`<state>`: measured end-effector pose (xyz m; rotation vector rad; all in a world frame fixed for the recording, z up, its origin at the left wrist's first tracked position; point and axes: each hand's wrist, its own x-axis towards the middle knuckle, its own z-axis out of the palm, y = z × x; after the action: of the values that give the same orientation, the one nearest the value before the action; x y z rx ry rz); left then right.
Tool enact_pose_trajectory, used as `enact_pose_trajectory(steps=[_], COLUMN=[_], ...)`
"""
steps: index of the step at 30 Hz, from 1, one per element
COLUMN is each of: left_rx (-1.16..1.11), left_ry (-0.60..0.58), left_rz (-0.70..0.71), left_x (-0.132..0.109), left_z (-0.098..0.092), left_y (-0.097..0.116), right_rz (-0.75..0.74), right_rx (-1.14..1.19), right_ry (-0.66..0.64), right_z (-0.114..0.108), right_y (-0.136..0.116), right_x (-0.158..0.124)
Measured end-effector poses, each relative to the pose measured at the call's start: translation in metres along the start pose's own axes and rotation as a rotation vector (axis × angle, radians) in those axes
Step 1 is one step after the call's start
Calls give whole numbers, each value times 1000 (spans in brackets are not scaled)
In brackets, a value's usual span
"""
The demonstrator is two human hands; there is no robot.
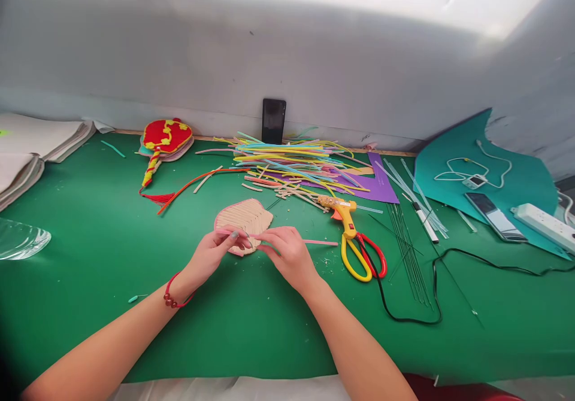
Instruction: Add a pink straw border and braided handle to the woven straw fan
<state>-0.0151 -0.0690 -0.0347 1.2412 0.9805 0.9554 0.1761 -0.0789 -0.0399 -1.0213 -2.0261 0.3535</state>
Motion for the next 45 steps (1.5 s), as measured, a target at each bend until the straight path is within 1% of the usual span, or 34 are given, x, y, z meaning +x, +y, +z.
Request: enact_pose_trajectory(steps=[2,3,4,6,8,10,12,13,15,16,17,19,23,25,27,29,30,31,33,35,37,38,39,40,41,42,43,44,45], left_rx=[17,36,69,166,325,538,766,858,962,963,931,777,269,10,-182,-266,-277,-276,-274,-312,-381,-418,-452,-484,-514,-544,-570,-593,-613], left_ry=[49,91,151,331,478,565,603,591,516,468,431,397,409,376,247,102,63,51,62,88,145,181,216,241,253,255,247,236,223], left_rz=[2,16,43,92,106,85,31,3,-32,-36,-35,-38,-127,-172,-210,-255,-276,-294,-308,-287,-243,-218,-197,-179,-167,-159,-156,-159,-166], left_x=[4,6,9,14,18,20,21,21,21,22,22,22,21,19,17,15,14,13,13,15,17,18,18,19,19,20,19,19,19], left_z=[-5,-8,-13,-26,-40,-53,-61,-63,-63,-61,-58,-51,-38,-34,-30,-26,-25,-24,-25,-30,-35,-38,-40,-41,-41,-41,-40,-38,-36], left_y=[-2,-3,-3,-1,3,7,7,5,-1,-5,-8,-12,-5,1,2,-1,-3,-6,-9,-9,-5,-3,-1,1,2,3,4,4,4], right_rz=[9,16,26,50,59,69,113,149,214,237,250,266,327,357,372,372,367,360,314,234,162,133,109,93,88,99,149,234,345], right_rx=[43,55,57,36,17,28,63,77,73,59,46,37,88,116,134,140,140,141,157,188,181,151,103,43,-23,-99,-168,-255,-365], right_ry=[1,17,47,116,149,123,67,37,-19,-43,-66,-101,-92,-84,-84,-71,-59,-50,-79,-197,-343,-393,-407,-373,-286,-153,23,239,406], right_z=[-2,-3,-5,-10,-14,-15,-12,-8,1,5,10,16,20,21,21,20,18,15,6,-4,-11,-13,-15,-18,-21,-26,-33,-42,-51], right_y=[4,5,6,6,4,1,-2,-2,0,3,6,13,22,23,23,21,20,19,14,10,6,6,8,11,16,24,33,44,56], right_x=[-2,-3,-3,-3,-2,-1,0,0,-1,-1,-2,-3,-4,-4,-3,-2,-2,-1,0,1,2,2,2,2,3,2,2,0,-2])
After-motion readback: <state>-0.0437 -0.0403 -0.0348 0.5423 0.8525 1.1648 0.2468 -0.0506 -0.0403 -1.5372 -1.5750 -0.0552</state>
